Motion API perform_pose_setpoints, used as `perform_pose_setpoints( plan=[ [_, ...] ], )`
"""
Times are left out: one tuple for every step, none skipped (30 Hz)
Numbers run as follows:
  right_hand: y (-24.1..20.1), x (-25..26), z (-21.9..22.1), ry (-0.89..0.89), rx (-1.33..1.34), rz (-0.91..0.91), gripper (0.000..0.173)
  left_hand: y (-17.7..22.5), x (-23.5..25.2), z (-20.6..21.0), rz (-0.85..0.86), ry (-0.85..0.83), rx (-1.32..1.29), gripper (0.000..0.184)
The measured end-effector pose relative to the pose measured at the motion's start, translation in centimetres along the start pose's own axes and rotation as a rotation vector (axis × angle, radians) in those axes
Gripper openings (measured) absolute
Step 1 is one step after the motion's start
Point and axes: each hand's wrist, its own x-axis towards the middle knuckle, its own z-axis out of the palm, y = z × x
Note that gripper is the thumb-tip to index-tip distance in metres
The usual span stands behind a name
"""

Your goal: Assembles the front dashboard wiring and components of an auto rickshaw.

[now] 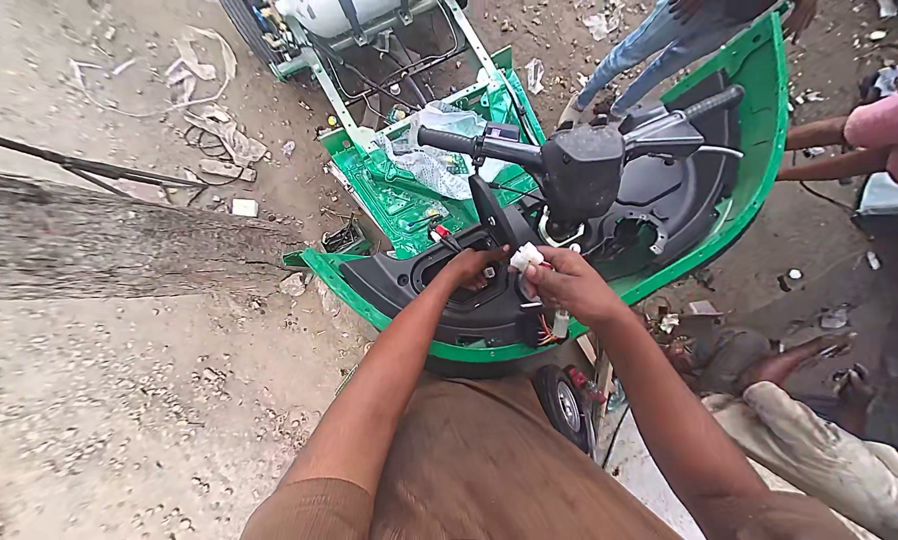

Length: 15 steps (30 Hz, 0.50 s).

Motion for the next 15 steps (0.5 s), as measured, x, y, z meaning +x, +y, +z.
perform_pose_setpoints(
  plan=[
    [0.0,0.9,0.5,-0.019,0.011,0.028,0.023,0.0,-0.3,0.0,0.006,0.009,-0.021,0.076],
    [-0.2,1.8,1.0,-0.052,0.009,0.054,0.022,0.2,-1.0,-0.2,0.029,0.026,-0.021,0.069],
    [-0.4,2.5,1.6,-0.09,0.003,0.08,0.019,0.3,-2.0,-0.1,0.073,0.05,-0.001,0.06],
    [-0.5,3.0,2.1,-0.13,0.005,0.102,0.017,0.5,-3.1,0.0,0.133,0.055,0.049,0.051],
    [-0.5,3.5,2.6,-0.162,0.025,0.115,0.017,0.7,-4.0,0.0,0.206,0.062,0.156,0.042],
    [-0.4,4.1,2.8,-0.191,0.07,0.117,0.018,1.4,-4.7,-0.1,0.231,0.072,0.274,0.036],
    [-0.1,4.7,3.0,-0.214,0.153,0.102,0.019,2.8,-5.7,-0.1,0.149,0.059,0.33,0.037],
    [0.4,5.2,2.9,-0.239,0.27,0.073,0.021,3.0,-5.3,0.0,0.128,0.064,0.359,0.038],
    [1.0,5.7,2.8,-0.276,0.399,0.04,0.022,1.8,-3.4,-0.2,0.208,0.089,0.387,0.039],
    [1.5,6.3,2.6,-0.318,0.51,0.009,0.024,0.5,-0.8,-0.4,0.283,0.097,0.396,0.042],
    [1.9,6.8,2.4,-0.344,0.591,-0.013,0.026,-0.4,1.0,-0.7,0.366,0.108,0.394,0.048],
    [2.4,7.2,2.2,-0.347,0.645,-0.021,0.028,-0.9,1.7,-0.7,0.438,0.133,0.421,0.051],
    [2.9,7.7,2.1,-0.319,0.672,-0.015,0.031,0.1,-0.3,-0.7,0.426,0.123,0.484,0.05],
    [3.4,8.1,2.2,-0.269,0.674,0.007,0.031,1.9,-4.5,-0.4,0.322,0.096,0.603,0.045],
    [4.0,8.7,2.2,-0.194,0.647,0.035,0.032,3.8,-9.1,-0.1,0.158,0.019,0.721,0.045]
  ],
)
